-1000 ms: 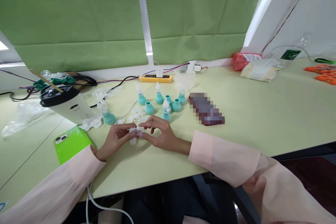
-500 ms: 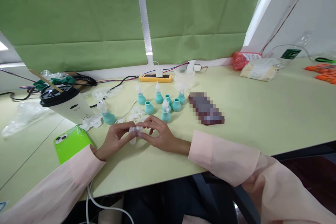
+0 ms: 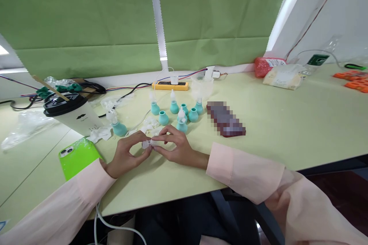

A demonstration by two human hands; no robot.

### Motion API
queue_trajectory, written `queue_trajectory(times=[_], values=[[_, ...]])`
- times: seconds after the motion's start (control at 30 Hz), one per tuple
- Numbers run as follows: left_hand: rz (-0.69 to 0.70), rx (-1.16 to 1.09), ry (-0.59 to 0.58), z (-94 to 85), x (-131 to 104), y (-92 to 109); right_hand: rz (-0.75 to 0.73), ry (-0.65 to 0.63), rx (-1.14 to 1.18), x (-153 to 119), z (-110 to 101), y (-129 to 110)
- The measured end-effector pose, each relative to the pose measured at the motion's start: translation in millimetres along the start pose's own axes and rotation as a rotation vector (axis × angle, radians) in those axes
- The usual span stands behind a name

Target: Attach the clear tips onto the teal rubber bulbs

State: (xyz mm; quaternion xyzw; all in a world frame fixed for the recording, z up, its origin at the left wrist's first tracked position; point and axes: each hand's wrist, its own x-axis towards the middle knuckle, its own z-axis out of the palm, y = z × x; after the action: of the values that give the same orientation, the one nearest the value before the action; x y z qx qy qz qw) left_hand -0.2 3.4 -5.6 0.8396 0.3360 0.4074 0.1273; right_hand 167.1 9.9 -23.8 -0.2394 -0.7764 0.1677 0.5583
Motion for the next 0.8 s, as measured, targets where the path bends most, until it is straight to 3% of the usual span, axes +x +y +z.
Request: queue_trajectory(times=[0.27,0.43,0.53,0.7,0.8], values=[[0.202,0.11,0.118,5.6,-2.5,-8.0,0.034,-0.059,0.018,-1.7,0.7,4.7],[0.266,0.155,0.132,6.2,-4.0,-7.0,0.036,-0.061,0.065,0.0,-1.0,3.1],[0.273,0.162,0.132,6.0,-4.7,-6.7,0.142,-0.053,0.15,1.6,-1.3,1.2],[0.305,0.152,0.143,6.6,-5.0,-9.8,0.439,-0.108,0.399,2.7,0.0,5.7],[0.328,0.118,0.157,6.5,-4.6,-9.7,0.524,-0.124,0.531,4.8,-0.8,7.5]])
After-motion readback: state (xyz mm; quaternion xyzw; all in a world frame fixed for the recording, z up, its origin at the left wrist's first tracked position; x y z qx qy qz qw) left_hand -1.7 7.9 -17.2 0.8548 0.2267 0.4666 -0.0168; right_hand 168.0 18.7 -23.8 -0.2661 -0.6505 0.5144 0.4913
